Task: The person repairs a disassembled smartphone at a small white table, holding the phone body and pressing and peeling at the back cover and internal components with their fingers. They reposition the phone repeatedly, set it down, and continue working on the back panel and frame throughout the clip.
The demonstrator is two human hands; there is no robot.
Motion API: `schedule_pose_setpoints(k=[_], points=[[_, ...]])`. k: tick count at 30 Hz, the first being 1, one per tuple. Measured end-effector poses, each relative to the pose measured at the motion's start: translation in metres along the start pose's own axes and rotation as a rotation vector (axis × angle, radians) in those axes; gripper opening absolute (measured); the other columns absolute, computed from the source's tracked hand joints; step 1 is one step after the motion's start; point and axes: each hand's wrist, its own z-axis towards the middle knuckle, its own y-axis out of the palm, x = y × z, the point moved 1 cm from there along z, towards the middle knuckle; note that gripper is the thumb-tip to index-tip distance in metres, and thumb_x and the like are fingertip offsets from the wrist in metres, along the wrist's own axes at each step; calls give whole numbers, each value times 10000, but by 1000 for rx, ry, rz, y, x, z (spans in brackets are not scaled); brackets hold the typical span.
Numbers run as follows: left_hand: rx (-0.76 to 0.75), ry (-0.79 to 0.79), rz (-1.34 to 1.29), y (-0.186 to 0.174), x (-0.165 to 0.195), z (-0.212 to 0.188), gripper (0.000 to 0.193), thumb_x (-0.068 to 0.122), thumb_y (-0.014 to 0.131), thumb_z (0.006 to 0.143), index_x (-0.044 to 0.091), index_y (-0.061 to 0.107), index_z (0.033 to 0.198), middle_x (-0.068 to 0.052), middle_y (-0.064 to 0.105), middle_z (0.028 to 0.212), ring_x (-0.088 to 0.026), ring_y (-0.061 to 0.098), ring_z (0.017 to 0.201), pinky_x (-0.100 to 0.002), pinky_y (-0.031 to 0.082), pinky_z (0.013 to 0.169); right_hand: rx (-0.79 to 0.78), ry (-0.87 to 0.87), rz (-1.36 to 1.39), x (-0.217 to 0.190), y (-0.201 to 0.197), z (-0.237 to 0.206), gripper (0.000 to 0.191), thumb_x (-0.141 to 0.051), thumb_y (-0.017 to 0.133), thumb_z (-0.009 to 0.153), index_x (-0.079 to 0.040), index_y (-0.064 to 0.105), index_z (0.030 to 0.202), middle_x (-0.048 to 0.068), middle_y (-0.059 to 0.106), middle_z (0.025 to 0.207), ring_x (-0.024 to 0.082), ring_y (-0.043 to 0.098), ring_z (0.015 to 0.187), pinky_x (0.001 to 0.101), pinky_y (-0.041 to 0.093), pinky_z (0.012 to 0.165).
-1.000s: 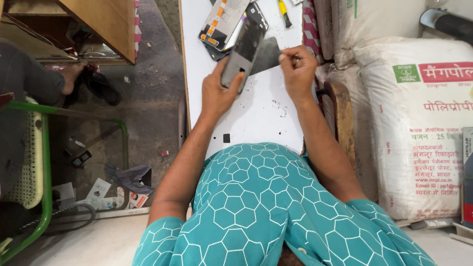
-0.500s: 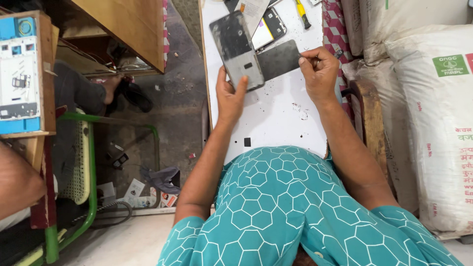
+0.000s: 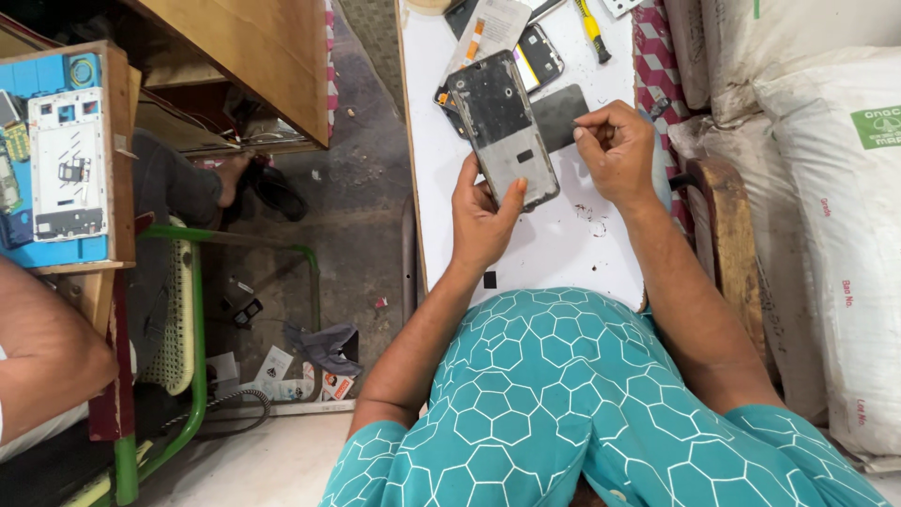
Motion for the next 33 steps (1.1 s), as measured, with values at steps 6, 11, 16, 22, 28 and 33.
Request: schedule_pose_setpoints(k=[6, 11, 16, 22, 28, 33], points=[[-33, -47, -127, 4, 7, -5, 499, 39, 649, 1015, -50, 404, 1442, -177, 730, 1128, -155, 737, 930, -293, 621, 753, -21, 38, -28, -9, 5, 0, 29, 56, 699, 953, 27, 698, 954, 11, 627, 904, 23, 608, 704, 190, 478, 584], [-77, -87, -177, 5, 12, -7, 475, 58, 659, 1019, -59, 423, 1414, -189, 725, 1127, -174, 745, 930, -319, 638, 746, -40, 2, -122, -13, 5, 0, 24, 47, 724, 949, 28, 711, 955, 22, 632, 894, 27, 595, 699, 191, 473, 587], [-85, -103, -162, 4, 12, -7, 496, 79, 661, 1013, -54, 418, 1425, -191, 733, 1111, -177, 751, 913, -322, 646, 738, -55, -17, -147, -15, 6, -1, 14, 22, 731, 948, 25, 718, 948, 28, 623, 898, 32, 570, 678, 193, 453, 583], [-106, -98, -196, 2, 9, -9, 504, 79, 665, 1013, -46, 415, 1432, -190, 728, 1124, -181, 749, 935, -323, 645, 752, -63, -13, -179, -17, 7, -1, 28, -6, 746, 944, 16, 730, 950, 34, 635, 890, 34, 564, 668, 198, 453, 578], [-131, -109, -192, -1, 1, -9, 496, 82, 663, 1013, -36, 415, 1427, -191, 730, 1117, -184, 754, 928, -324, 650, 740, -65, -41, -235, -16, 7, -1, 45, -23, 755, 935, 11, 726, 945, 42, 645, 888, 41, 563, 678, 202, 470, 589], [-148, -129, -215, -7, -12, -10, 533, 92, 668, 1006, -33, 400, 1450, -173, 735, 1114, -183, 752, 915, -320, 647, 732, -79, -71, -245, -15, 7, -1, 36, -6, 754, 931, 8, 723, 942, 45, 649, 878, 45, 569, 673, 204, 473, 584]])
